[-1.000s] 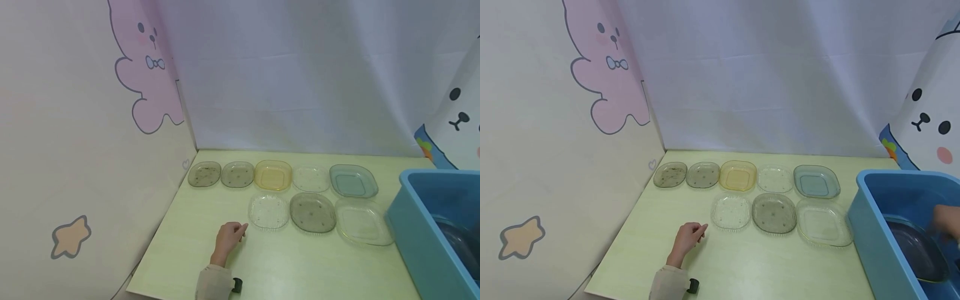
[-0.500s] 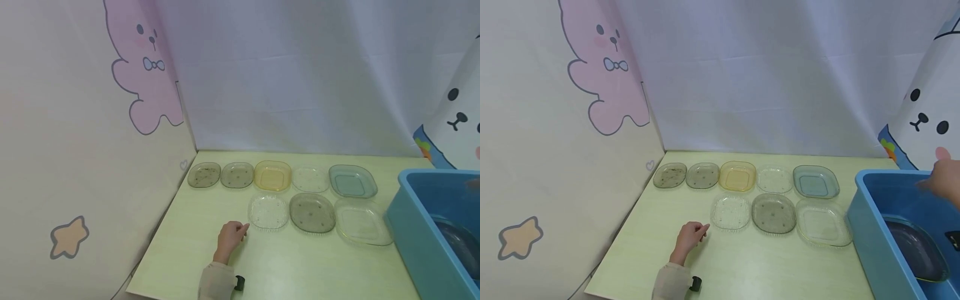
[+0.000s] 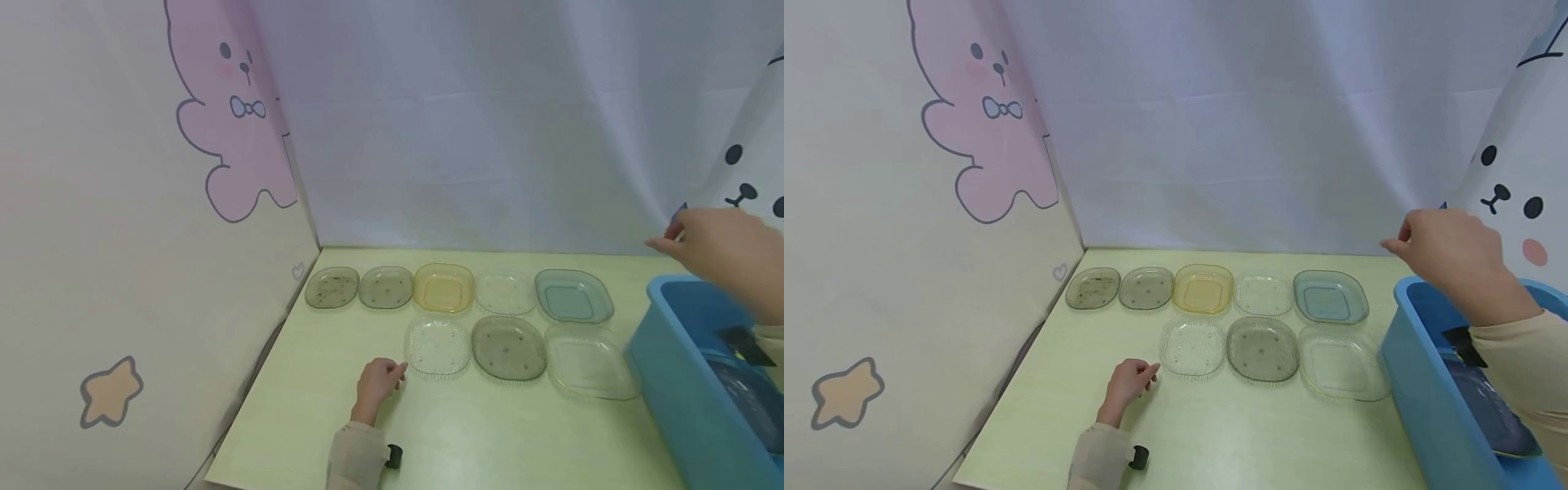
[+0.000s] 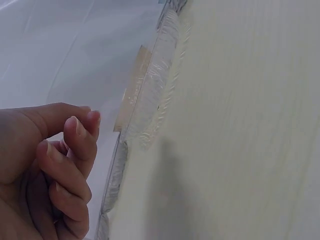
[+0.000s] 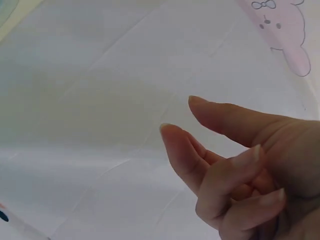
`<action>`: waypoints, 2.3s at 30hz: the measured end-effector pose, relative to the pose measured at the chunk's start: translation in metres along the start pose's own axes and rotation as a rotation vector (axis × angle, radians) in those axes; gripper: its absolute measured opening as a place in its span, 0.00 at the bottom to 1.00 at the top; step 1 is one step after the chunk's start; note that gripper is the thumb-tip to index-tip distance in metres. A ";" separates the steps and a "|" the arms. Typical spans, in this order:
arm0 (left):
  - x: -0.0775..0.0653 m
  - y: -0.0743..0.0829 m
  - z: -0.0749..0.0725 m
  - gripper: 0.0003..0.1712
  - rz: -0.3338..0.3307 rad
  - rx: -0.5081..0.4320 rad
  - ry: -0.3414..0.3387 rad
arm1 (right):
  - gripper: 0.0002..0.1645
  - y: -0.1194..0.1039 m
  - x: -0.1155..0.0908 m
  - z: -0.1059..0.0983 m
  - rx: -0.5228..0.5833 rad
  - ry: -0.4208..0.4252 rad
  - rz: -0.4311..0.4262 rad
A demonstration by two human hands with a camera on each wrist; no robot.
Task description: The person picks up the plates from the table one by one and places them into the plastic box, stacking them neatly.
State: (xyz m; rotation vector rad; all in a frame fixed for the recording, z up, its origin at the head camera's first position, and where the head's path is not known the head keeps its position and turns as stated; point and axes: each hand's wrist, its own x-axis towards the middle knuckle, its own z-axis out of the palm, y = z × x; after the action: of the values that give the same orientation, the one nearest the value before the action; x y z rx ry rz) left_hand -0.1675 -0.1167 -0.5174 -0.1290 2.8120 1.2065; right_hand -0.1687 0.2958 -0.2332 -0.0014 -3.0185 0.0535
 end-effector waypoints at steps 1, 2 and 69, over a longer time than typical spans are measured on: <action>0.001 0.000 0.001 0.19 -0.001 -0.001 -0.001 | 0.22 -0.005 0.001 -0.001 0.009 0.003 -0.012; 0.002 0.001 0.001 0.19 -0.002 -0.001 0.000 | 0.22 -0.011 0.001 -0.002 0.025 0.007 -0.026; 0.037 0.014 0.031 0.16 -0.181 -0.013 -0.009 | 0.34 -0.065 -0.019 0.222 0.705 0.168 0.194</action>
State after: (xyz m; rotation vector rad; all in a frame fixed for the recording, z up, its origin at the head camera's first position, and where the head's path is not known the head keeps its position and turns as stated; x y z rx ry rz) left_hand -0.2041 -0.0859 -0.5324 -0.3689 2.7153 1.1806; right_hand -0.1766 0.2224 -0.4532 -0.2174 -2.6544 1.0584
